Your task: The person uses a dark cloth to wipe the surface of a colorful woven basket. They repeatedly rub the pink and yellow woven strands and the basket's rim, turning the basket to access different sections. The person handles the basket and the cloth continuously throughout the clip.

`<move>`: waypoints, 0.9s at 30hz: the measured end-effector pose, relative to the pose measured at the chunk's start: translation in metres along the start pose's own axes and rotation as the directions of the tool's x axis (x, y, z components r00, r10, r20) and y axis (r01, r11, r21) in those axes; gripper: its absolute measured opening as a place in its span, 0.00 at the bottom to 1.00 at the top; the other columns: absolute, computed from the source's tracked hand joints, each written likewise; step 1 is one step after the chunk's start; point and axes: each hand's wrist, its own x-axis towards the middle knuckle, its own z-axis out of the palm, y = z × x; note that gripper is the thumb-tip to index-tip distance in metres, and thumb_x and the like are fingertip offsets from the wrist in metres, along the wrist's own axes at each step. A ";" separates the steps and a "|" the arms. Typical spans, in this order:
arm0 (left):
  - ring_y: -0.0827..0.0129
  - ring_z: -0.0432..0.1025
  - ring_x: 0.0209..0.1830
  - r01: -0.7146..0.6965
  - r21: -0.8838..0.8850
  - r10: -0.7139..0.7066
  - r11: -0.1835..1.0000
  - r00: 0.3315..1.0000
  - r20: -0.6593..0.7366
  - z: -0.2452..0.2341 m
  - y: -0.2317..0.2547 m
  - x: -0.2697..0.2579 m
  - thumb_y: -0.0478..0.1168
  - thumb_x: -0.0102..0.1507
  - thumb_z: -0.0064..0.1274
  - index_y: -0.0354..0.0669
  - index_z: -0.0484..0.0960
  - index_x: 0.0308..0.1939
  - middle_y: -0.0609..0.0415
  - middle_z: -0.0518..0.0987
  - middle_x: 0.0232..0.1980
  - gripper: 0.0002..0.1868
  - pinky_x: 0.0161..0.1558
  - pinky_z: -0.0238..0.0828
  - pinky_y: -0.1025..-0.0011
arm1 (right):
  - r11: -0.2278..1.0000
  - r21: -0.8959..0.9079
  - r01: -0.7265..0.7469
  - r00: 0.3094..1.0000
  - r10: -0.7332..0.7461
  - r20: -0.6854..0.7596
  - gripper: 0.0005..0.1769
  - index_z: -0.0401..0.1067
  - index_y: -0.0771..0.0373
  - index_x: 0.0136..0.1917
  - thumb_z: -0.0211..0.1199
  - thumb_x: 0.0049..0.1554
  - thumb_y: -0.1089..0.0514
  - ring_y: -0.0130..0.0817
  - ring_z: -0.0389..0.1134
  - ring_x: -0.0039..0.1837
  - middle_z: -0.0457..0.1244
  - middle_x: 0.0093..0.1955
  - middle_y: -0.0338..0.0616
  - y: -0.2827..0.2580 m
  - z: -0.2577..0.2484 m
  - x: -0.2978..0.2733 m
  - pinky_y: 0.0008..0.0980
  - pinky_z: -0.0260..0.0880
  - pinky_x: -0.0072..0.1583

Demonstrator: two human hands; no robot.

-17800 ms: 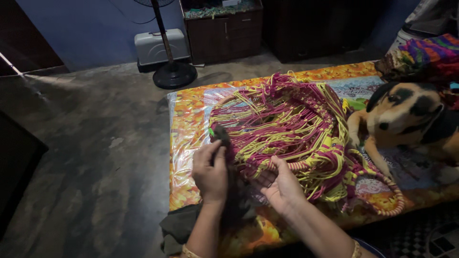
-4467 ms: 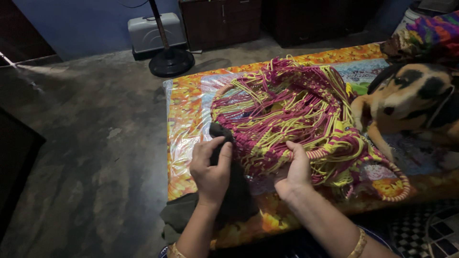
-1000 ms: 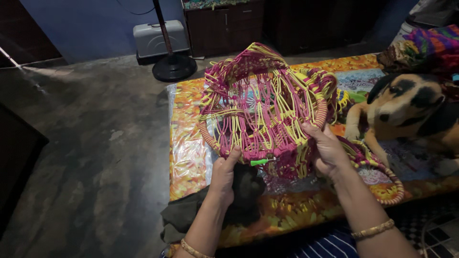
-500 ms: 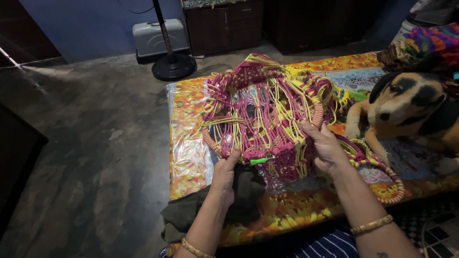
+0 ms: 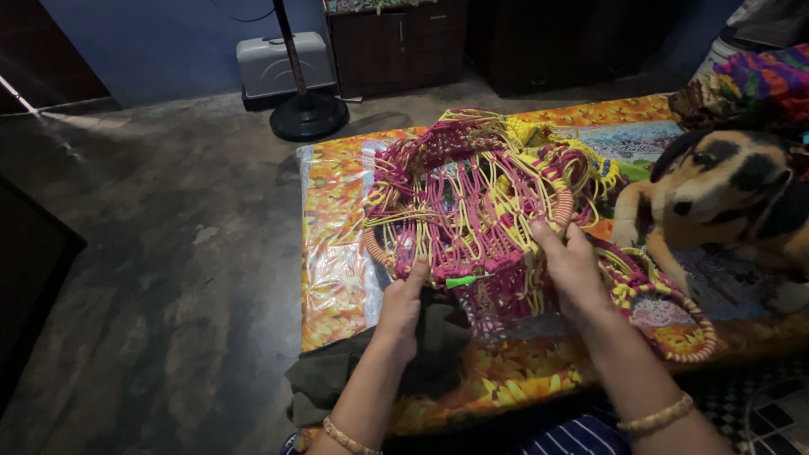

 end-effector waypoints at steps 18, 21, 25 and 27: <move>0.74 0.77 0.37 -0.006 0.025 0.006 1.000 1.000 -0.022 0.002 -0.001 0.004 0.61 0.63 0.53 0.41 0.86 0.43 0.57 0.85 0.41 0.26 0.43 0.73 0.71 | 0.671 -0.506 0.542 0.786 -0.618 0.023 0.15 0.76 0.57 0.57 0.67 0.55 0.60 0.42 0.65 0.66 0.65 0.60 0.45 -0.043 0.057 -0.098 0.41 0.64 0.68; 0.72 0.74 0.36 0.001 0.042 0.001 0.999 0.999 -0.038 -0.001 -0.002 0.006 0.61 0.65 0.54 0.40 0.85 0.43 0.55 0.82 0.40 0.26 0.40 0.71 0.69 | 0.613 -0.553 0.564 0.779 -0.618 0.111 0.07 0.79 0.55 0.48 0.67 0.54 0.60 0.39 0.68 0.58 0.68 0.51 0.40 -0.049 0.052 -0.095 0.40 0.67 0.62; 0.72 0.74 0.34 -0.003 0.037 0.004 0.999 1.000 -0.030 -0.001 0.000 0.005 0.61 0.66 0.54 0.39 0.83 0.41 0.56 0.81 0.38 0.26 0.39 0.71 0.68 | 0.438 -0.593 0.675 0.692 -0.656 0.303 0.07 0.78 0.57 0.44 0.67 0.50 0.61 0.43 0.67 0.55 0.68 0.48 0.42 -0.055 0.033 -0.075 0.42 0.66 0.61; 0.73 0.77 0.35 0.002 -0.013 -0.002 1.000 1.000 -0.001 0.002 0.002 0.002 0.60 0.63 0.53 0.41 0.85 0.40 0.57 0.84 0.38 0.25 0.40 0.73 0.70 | 0.418 -0.576 0.703 0.678 -0.638 0.365 0.08 0.77 0.57 0.44 0.67 0.48 0.61 0.43 0.67 0.57 0.67 0.49 0.43 -0.056 0.024 -0.070 0.43 0.66 0.62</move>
